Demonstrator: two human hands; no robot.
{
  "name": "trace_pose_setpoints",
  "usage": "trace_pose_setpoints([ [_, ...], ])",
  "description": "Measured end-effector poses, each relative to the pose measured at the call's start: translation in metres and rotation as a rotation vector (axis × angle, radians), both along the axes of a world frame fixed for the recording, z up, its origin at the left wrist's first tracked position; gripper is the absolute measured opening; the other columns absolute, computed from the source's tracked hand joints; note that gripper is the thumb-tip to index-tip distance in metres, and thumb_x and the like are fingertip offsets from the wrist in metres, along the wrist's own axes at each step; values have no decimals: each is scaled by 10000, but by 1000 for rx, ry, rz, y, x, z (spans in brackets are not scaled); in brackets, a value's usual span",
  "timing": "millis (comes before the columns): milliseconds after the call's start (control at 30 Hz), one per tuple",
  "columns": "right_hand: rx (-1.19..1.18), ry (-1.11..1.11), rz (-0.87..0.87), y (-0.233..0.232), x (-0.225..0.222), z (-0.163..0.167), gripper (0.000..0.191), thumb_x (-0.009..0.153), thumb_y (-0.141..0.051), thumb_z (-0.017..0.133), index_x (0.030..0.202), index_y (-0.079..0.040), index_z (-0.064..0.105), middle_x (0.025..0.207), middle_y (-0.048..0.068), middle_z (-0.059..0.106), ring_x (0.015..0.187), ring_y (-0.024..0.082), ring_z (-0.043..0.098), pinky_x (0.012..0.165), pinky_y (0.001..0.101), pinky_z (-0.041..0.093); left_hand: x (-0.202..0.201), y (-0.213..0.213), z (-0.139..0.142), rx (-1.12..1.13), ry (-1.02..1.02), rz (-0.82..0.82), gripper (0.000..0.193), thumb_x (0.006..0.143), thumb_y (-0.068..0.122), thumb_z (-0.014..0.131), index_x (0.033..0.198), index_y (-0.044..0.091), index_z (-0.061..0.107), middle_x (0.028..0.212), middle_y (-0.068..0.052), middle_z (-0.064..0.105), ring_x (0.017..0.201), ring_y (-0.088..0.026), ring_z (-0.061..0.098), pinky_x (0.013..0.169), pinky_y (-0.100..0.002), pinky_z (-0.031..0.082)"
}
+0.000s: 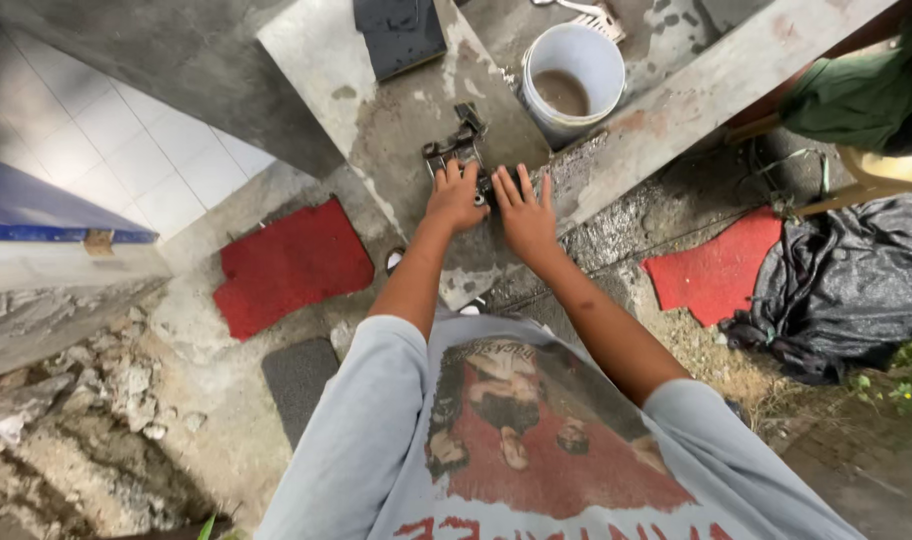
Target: The person scrubs a small metal mechanical part with a black sponge at a concrete sink, repeatedly dipping the sponge in a bucket of water and wiping the part on the sink surface. The person turns the part over to clean multiple sides and continues scrubbing until the end of the clip.
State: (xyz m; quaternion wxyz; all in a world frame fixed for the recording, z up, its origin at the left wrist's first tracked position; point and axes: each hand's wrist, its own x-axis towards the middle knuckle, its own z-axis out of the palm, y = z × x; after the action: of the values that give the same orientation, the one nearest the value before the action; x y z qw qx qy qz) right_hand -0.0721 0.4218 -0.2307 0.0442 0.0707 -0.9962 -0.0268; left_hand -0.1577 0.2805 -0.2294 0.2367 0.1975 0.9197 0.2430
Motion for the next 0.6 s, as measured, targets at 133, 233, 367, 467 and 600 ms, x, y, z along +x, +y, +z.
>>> trace_pose_setpoints([
  [133, 68, 61, 79, 8, -2, 0, 677, 959, -283, 586, 1598, -111, 440, 1668, 49, 375, 1539, 341, 294, 1184, 691, 216, 0, 1, 2, -26, 1, 3, 849, 743, 286, 875, 1443, 168, 410, 1485, -166, 352, 1355, -432, 359, 1125, -496, 367],
  [233, 143, 1, 107, 14, -5, 3, 653, 955, -248, 563, 1586, -134, 444, 1695, 7, 385, 1543, 316, 304, 1183, 664, 223, 2, -1, 3, -10, 6, -14, 855, 759, 293, 866, 1467, 167, 402, 1493, -160, 363, 1356, -422, 376, 1132, -483, 385],
  [367, 181, -3, 183, 19, -7, 8, 656, 943, -237, 543, 1586, -162, 436, 1665, -13, 392, 1539, 315, 317, 1188, 671, 216, 1, -2, 5, -35, -37, -33, 852, 752, 302, 869, 1459, 192, 406, 1507, -136, 361, 1368, -413, 364, 1123, -479, 384],
  [467, 130, 9, 170, 20, -5, 10, 652, 943, -236, 535, 1582, -157, 436, 1658, -10, 391, 1522, 318, 331, 1178, 675, 220, 1, -2, 6, -42, -36, -10, 884, 730, 294, 874, 1471, 212, 400, 1510, -137, 362, 1367, -402, 379, 1142, -468, 382],
  [600, 99, -26, 158, 22, -1, 7, 648, 967, -232, 529, 1601, -147, 429, 1680, -4, 376, 1531, 306, 341, 1180, 667, 232, 2, -2, 4, -34, -4, -41, 906, 749, 341, 876, 1494, 188, 382, 1539, -194, 324, 1386, -449, 352, 1102, -497, 407],
])
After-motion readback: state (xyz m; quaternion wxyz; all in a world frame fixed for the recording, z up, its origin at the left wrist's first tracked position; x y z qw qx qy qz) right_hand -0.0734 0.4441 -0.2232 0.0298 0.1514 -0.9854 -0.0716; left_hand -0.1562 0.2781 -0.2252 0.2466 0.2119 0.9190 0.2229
